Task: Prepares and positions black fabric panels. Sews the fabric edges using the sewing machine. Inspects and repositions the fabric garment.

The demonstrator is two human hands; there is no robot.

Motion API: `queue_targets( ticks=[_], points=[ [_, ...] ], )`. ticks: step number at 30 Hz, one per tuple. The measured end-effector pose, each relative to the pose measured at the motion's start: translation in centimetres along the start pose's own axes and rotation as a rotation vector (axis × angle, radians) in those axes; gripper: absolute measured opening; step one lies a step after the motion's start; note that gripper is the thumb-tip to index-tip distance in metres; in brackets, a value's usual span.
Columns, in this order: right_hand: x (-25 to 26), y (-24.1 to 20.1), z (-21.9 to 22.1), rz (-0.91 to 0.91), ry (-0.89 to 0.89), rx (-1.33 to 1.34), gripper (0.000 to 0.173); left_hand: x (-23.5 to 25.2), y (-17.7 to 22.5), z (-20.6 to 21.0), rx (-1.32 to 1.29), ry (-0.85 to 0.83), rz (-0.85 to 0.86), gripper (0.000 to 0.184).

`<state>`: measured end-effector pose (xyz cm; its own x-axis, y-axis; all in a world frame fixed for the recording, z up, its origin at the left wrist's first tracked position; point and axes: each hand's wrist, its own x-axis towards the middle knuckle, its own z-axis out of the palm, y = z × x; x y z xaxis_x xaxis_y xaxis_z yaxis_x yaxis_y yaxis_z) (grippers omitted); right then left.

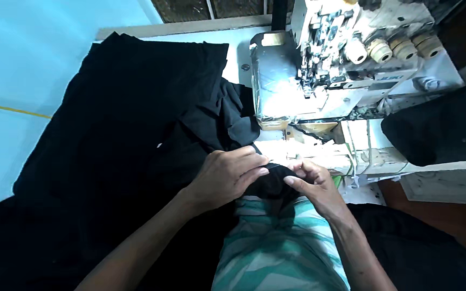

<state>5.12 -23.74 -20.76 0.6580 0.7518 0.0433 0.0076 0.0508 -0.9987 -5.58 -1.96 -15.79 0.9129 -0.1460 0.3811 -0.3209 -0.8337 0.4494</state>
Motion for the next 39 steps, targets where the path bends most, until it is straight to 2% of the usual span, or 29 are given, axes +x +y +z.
queue_targets(
  ticks=[7,9,12,17,20,23,25,28,30,32,36,37,39],
  points=[
    [0.0,1.1,-3.2,-0.083,-0.209,-0.279,0.01,-2.0,-0.1,-3.7,0.111,0.031,-0.061,0.03],
    [0.1,0.8,-3.0,-0.13,-0.156,-0.285,0.01,-2.5,0.1,-4.1,0.135,0.029,-0.071,0.03],
    [0.3,-1.0,-2.6,-0.16,-0.007,-0.135,0.012,-3.0,0.2,-4.0,0.108,0.037,-0.076,0.029],
    [1.2,-0.3,-3.3,-0.146,-0.025,-0.068,0.028,-2.6,0.3,-2.6,0.03,0.035,-0.049,0.028],
    [1.0,-0.3,-2.4,-0.076,0.006,0.043,0.015,-2.0,0.1,-1.5,0.01,0.025,-0.034,0.027],
    [0.7,-0.9,-2.1,-0.105,0.033,-0.154,0.034,-1.5,-0.2,-0.9,0.003,0.006,-0.022,0.027],
    [0.7,-0.9,-2.2,-0.178,0.057,-0.257,0.034,-1.2,-0.4,-0.7,-0.001,-0.017,-0.015,0.028],
    [0.9,-0.5,-2.8,-0.161,0.047,-0.075,0.026,-0.7,-0.3,0.0,-0.015,-0.048,-0.005,0.028],
    [1.0,-0.5,-2.7,-0.018,0.088,0.102,0.027,-0.4,-0.2,0.6,-0.04,-0.07,0.009,0.027],
    [1.0,-0.4,-2.3,0.103,0.09,0.151,0.017,0.0,-0.2,1.2,-0.056,-0.08,0.016,0.026],
    [0.7,0.3,-1.2,0.171,0.135,0.236,0.029,1.1,-0.4,2.3,-0.064,-0.082,0.024,0.022],
    [0.6,0.5,-1.0,0.17,0.156,0.276,0.026,1.4,-0.5,2.5,-0.072,-0.077,0.023,0.021],
    [0.6,0.8,-0.8,0.16,0.223,0.321,0.01,1.8,-0.7,2.8,-0.082,-0.069,0.019,0.02]
  ],
)
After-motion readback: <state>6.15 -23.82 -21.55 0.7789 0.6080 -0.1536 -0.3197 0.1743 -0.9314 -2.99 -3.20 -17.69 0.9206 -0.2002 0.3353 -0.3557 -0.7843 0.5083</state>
